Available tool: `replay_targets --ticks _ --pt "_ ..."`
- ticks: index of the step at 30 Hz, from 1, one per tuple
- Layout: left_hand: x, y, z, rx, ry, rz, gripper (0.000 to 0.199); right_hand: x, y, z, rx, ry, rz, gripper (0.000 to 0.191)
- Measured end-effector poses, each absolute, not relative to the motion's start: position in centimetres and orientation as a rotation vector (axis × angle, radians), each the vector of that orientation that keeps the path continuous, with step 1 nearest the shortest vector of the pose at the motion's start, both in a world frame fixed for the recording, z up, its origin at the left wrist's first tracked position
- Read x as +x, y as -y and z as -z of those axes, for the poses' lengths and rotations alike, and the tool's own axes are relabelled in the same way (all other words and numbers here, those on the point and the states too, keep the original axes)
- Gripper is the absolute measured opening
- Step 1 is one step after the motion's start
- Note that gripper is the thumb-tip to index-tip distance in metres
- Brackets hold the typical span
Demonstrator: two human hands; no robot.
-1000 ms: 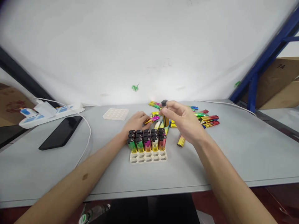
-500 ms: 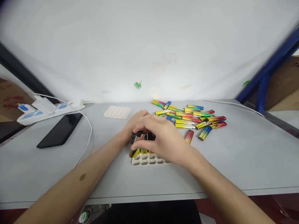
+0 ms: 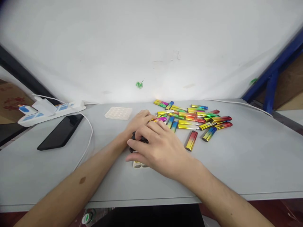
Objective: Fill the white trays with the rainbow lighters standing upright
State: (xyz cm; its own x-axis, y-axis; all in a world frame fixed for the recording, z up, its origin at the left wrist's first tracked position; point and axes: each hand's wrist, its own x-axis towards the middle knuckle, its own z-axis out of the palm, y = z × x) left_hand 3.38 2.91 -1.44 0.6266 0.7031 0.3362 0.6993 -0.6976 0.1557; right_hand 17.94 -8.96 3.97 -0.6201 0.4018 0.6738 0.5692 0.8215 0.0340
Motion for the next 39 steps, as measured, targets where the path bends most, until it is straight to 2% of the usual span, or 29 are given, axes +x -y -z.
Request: replay_targets --ticks 2,4,8,10,13,19,26,31,39 --pt "3.4 -2.9 1.5 2.814 -1.205 -0.647 0.02 18.2 9.0 -4.1 -0.683 2.269 0.313 0.027" --pt "3.4 -2.9 1.5 2.804 -1.173 -0.756 0.024 18.9 8.7 -4.3 -0.71 2.159 0.306 0.022" --pt "3.4 -2.7 1.2 2.764 -1.146 -1.024 0.034 21.2 6.7 -4.1 -0.989 1.797 0.227 0.025" --pt "3.4 -2.4 1.0 2.755 -1.109 -1.142 0.038 22.3 5.4 -3.6 -1.183 1.62 0.02 0.026" --pt "3.3 -2.0 0.8 2.729 -1.032 -1.237 0.039 23.2 3.9 -2.8 -1.259 1.643 -0.49 0.037" --pt "3.1 -1.3 0.4 2.668 -1.147 -1.078 0.042 23.1 3.0 -1.6 -1.069 1.574 -0.915 0.037" --pt "2.7 -1.9 0.5 2.615 -1.192 -0.765 0.044 23.4 2.3 -1.5 -0.914 1.181 -1.081 0.027" --pt "2.4 -2.6 1.2 2.626 -1.238 -0.68 0.043 23.6 2.8 -2.4 -0.861 1.01 -1.321 0.034" --pt "2.3 -3.2 2.2 2.674 -1.229 -0.564 0.038 23.5 2.9 -2.4 -0.974 0.962 -1.399 0.052"
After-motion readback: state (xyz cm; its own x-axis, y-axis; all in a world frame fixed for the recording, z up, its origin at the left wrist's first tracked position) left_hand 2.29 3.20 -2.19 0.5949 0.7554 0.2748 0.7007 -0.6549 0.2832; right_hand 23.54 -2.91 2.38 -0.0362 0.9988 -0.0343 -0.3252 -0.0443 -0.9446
